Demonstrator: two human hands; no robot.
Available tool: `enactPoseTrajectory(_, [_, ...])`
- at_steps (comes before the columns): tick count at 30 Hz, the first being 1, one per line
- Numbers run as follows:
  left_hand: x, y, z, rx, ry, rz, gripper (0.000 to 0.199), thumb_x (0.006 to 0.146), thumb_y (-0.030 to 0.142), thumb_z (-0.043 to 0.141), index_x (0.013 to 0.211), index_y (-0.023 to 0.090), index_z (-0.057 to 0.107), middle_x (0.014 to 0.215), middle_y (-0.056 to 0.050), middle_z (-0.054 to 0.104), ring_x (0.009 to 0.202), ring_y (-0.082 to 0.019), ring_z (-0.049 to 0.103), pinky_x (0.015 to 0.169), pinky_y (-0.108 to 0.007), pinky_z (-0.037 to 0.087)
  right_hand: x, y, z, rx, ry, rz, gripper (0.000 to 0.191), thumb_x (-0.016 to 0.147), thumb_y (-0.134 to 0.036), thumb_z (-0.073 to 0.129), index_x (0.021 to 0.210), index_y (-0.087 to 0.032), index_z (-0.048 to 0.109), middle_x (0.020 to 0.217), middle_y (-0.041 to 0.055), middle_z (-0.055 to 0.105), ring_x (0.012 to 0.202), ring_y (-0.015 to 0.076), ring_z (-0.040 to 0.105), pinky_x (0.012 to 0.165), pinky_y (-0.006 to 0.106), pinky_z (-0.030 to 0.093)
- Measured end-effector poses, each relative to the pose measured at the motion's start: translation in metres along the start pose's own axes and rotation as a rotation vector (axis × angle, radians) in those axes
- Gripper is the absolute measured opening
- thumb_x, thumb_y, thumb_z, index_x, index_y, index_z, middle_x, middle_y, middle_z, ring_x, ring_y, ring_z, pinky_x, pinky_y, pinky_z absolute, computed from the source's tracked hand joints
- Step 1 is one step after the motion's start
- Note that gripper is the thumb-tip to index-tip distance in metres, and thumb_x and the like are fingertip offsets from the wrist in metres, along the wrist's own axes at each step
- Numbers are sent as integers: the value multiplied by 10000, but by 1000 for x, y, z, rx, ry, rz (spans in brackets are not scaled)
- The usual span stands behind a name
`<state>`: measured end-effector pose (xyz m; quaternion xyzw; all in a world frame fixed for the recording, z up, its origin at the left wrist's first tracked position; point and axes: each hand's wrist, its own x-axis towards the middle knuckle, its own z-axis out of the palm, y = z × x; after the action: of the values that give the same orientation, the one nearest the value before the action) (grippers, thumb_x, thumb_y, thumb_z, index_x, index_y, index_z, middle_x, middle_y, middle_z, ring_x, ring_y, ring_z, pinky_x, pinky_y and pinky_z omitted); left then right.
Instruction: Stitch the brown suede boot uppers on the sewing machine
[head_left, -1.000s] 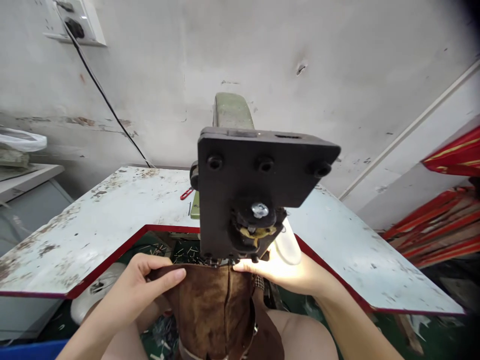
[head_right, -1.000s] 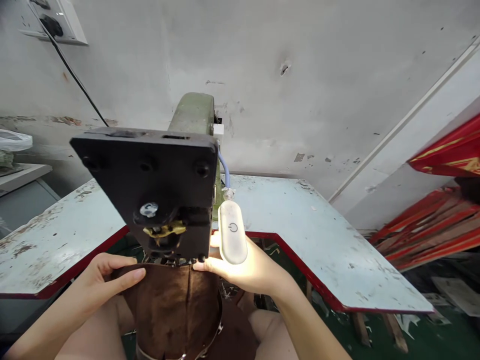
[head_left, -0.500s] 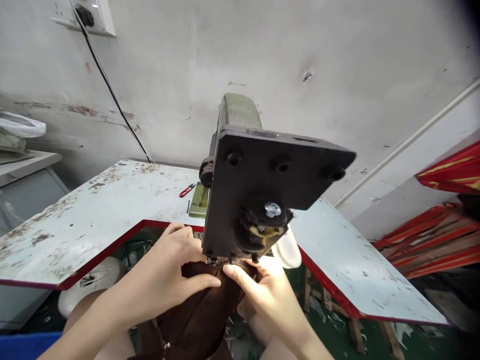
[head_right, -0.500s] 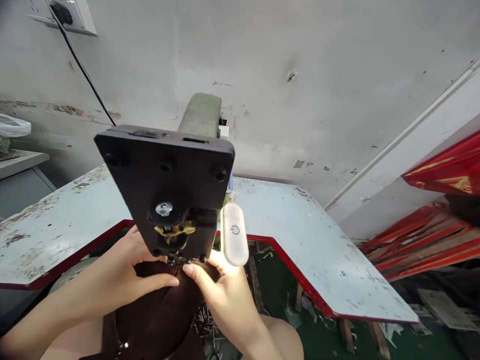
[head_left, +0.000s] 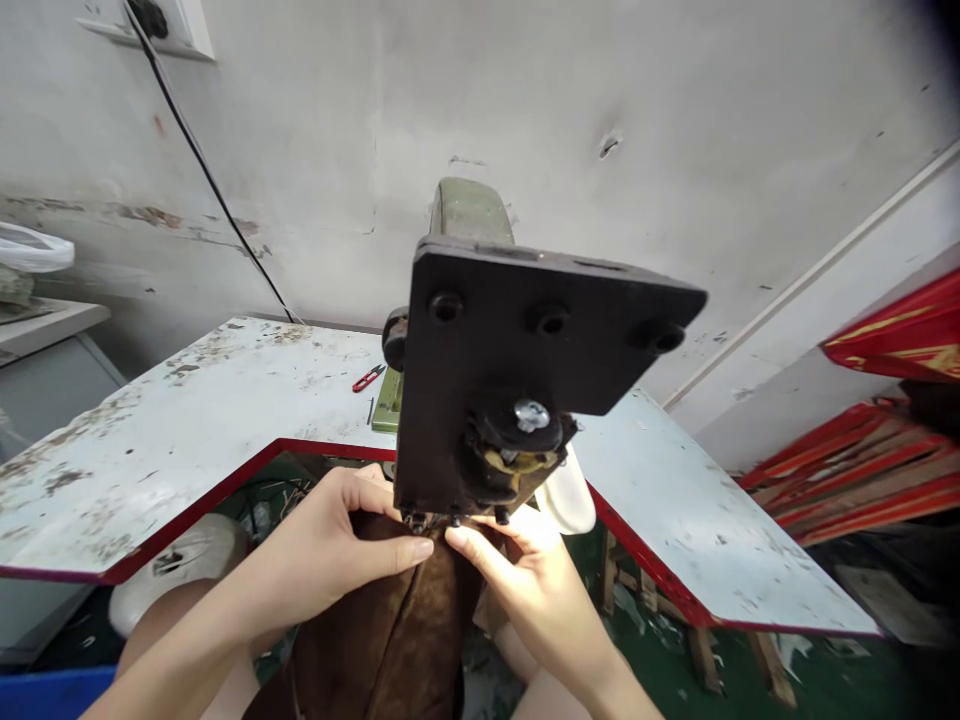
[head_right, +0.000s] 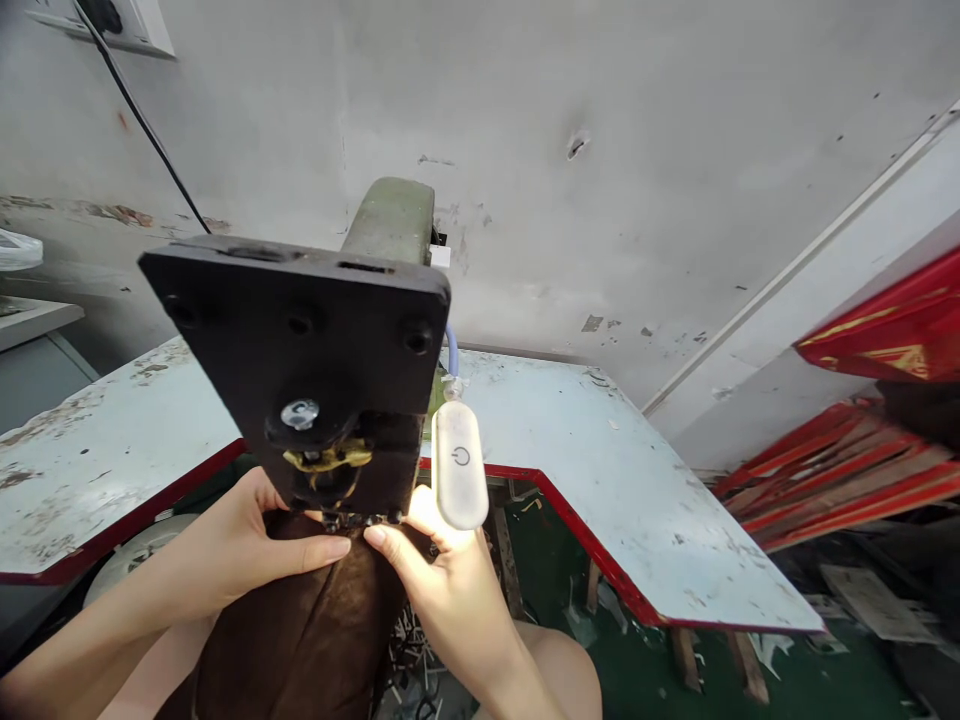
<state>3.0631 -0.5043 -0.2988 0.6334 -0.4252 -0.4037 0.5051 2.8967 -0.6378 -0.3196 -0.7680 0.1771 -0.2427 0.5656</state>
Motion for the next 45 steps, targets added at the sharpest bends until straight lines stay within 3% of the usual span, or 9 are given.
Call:
enactPoseTrajectory(7, [9, 6, -15, -45, -152, 74, 51, 816, 263, 789, 861, 255, 811, 982, 29, 758, 967, -189, 685, 868, -245, 531, -10, 13, 9, -34, 78, -34, 197, 948, -372, 671, 861, -223, 768, 850, 20, 732, 788, 185, 670, 749, 262, 550])
enactPoseTrajectory(13, [20, 12, -28, 82, -212, -17, 105, 753, 308, 813, 775, 210, 782, 879, 16, 725, 840, -181, 652, 737, -240, 514, -22, 21, 27, 49, 198, 16, 190, 926, -361, 686, 951, -231, 822, 724, 29, 715, 884, 262, 716, 876, 360, 579])
enactPoseTrajectory(18, [26, 19, -38, 230, -254, 11, 180, 698, 353, 832, 773, 195, 791, 818, -17, 743, 760, -202, 660, 660, -256, 519, -28, 24, 41, 80, 235, 46, 211, 929, -376, 681, 954, -223, 824, 970, 62, 795, 893, 251, 720, 867, 339, 571])
enactPoseTrajectory(23, [17, 18, -41, 231, -234, -40, 181, 739, 360, 787, 663, 199, 759, 642, 18, 664, 748, -195, 643, 664, -244, 493, -28, 18, 46, 141, 222, 107, 245, 931, -411, 682, 939, -207, 818, 868, 40, 761, 847, 221, 682, 770, 276, 543])
enactPoseTrajectory(26, [10, 13, -39, 171, -255, -64, 185, 769, 375, 780, 756, 192, 791, 651, 15, 638, 640, -143, 541, 577, -233, 413, -24, 12, 42, 150, 190, 116, 266, 922, -428, 685, 854, -194, 794, 791, 24, 727, 773, 194, 641, 695, 251, 513])
enactPoseTrajectory(29, [2, 7, -31, 150, -189, -36, 173, 792, 340, 777, 714, 185, 783, 664, 16, 603, 627, -110, 469, 567, -224, 366, -20, 5, 33, 138, 137, 118, 281, 917, -429, 688, 785, -190, 751, 767, 18, 710, 762, 184, 623, 684, 242, 501])
enactPoseTrajectory(32, [-4, 2, -21, 152, -108, 4, 125, 791, 287, 775, 690, 211, 772, 693, 30, 603, 672, -106, 498, 591, -208, 382, -17, -1, 24, 81, 95, 108, 287, 910, -424, 694, 746, -190, 718, 746, 18, 688, 780, 191, 623, 663, 237, 497])
enactPoseTrajectory(37, [-4, 1, -14, 123, -47, 42, 71, 780, 289, 784, 725, 243, 782, 758, 42, 633, 707, -108, 536, 632, -215, 419, -16, -4, 19, 72, 78, 137, 321, 908, -466, 680, 753, -185, 698, 714, 20, 644, 663, 161, 568, 478, 213, 406])
enactPoseTrajectory(45, [-8, -12, -25, 235, -32, 34, 239, 804, 418, 766, 698, 207, 721, 792, 20, 612, 812, -162, 588, 772, -276, 438, -9, -10, 18, 52, 34, 87, 246, 917, -420, 679, 832, -210, 775, 753, 27, 704, 797, 222, 670, 636, 254, 547])
